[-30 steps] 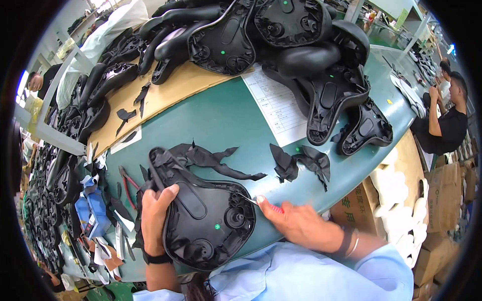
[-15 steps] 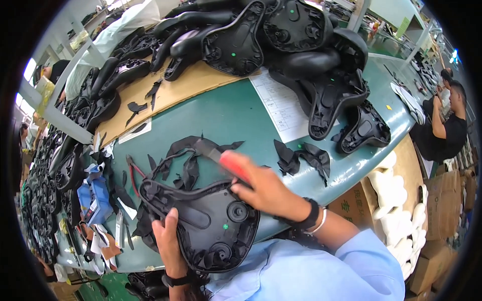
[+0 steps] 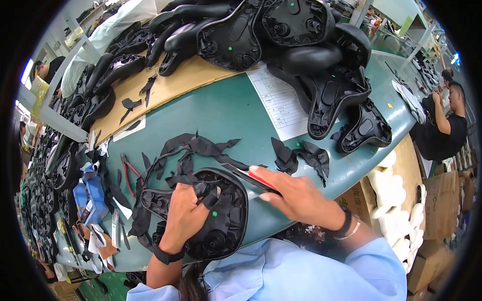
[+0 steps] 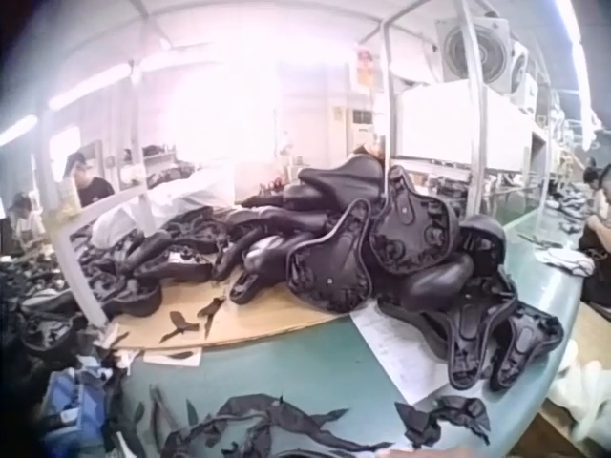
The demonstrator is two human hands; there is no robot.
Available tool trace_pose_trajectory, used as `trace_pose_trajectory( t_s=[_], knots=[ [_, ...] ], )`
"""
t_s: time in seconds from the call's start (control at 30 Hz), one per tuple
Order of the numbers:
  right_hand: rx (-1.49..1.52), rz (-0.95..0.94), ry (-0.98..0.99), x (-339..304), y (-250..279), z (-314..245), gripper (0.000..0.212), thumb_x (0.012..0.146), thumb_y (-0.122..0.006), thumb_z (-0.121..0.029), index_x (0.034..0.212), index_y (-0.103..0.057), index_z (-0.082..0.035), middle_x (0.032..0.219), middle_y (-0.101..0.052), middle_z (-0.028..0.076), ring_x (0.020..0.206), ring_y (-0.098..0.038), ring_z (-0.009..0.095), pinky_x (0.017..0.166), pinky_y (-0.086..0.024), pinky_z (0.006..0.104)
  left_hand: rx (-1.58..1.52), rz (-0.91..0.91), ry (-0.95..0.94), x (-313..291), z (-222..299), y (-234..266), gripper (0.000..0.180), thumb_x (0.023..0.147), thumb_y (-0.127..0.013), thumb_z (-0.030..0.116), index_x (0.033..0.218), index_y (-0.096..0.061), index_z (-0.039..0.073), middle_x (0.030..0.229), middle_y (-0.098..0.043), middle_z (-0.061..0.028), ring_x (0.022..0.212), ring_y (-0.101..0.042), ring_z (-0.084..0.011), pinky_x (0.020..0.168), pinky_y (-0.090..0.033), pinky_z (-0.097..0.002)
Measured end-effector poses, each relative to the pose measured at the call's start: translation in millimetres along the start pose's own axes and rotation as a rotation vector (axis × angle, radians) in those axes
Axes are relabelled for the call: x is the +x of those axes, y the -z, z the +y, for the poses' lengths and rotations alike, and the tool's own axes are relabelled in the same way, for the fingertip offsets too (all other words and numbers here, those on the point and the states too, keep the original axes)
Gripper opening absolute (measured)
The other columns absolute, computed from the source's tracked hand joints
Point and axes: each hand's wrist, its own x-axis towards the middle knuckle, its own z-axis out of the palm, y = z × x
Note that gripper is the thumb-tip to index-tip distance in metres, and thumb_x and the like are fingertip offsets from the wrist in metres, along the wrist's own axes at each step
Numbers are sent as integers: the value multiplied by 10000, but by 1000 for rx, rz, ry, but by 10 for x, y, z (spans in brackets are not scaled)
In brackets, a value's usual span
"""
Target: The person trims excess material from the underside of bicycle seats using a utility knife, pulling away the scraps by hand. They pick up a seat from a pile, cut around its edges, discard the trimmings, and place the finished seat onto a separate stack.
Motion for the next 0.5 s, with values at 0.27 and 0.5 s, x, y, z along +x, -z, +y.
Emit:
trace_pose_trajectory(
  t_s=[0.27,0.5],
  knots=[
    [-480,-492,-143,-62,-29,-312,561,865,-540,-100,1404,-389,-114,739,-510,101,528,-557,261,455,-426,363,-443,93,327,14,-25,104,149,844,-596,125,729,-621,34,601,-572,-1,588,-481,-136,590,-357,-232],
    [-430,-356,-345,-149,-168,-564,568,857,-529,-104,1403,-374,-83,675,-532,141,474,-542,306,441,-411,425,-1627,274,38,-340,-132,23,126,839,-587,47,963,-567,39,906,-541,-83,718,-482,-103,599,-372,-200]
  ],
)
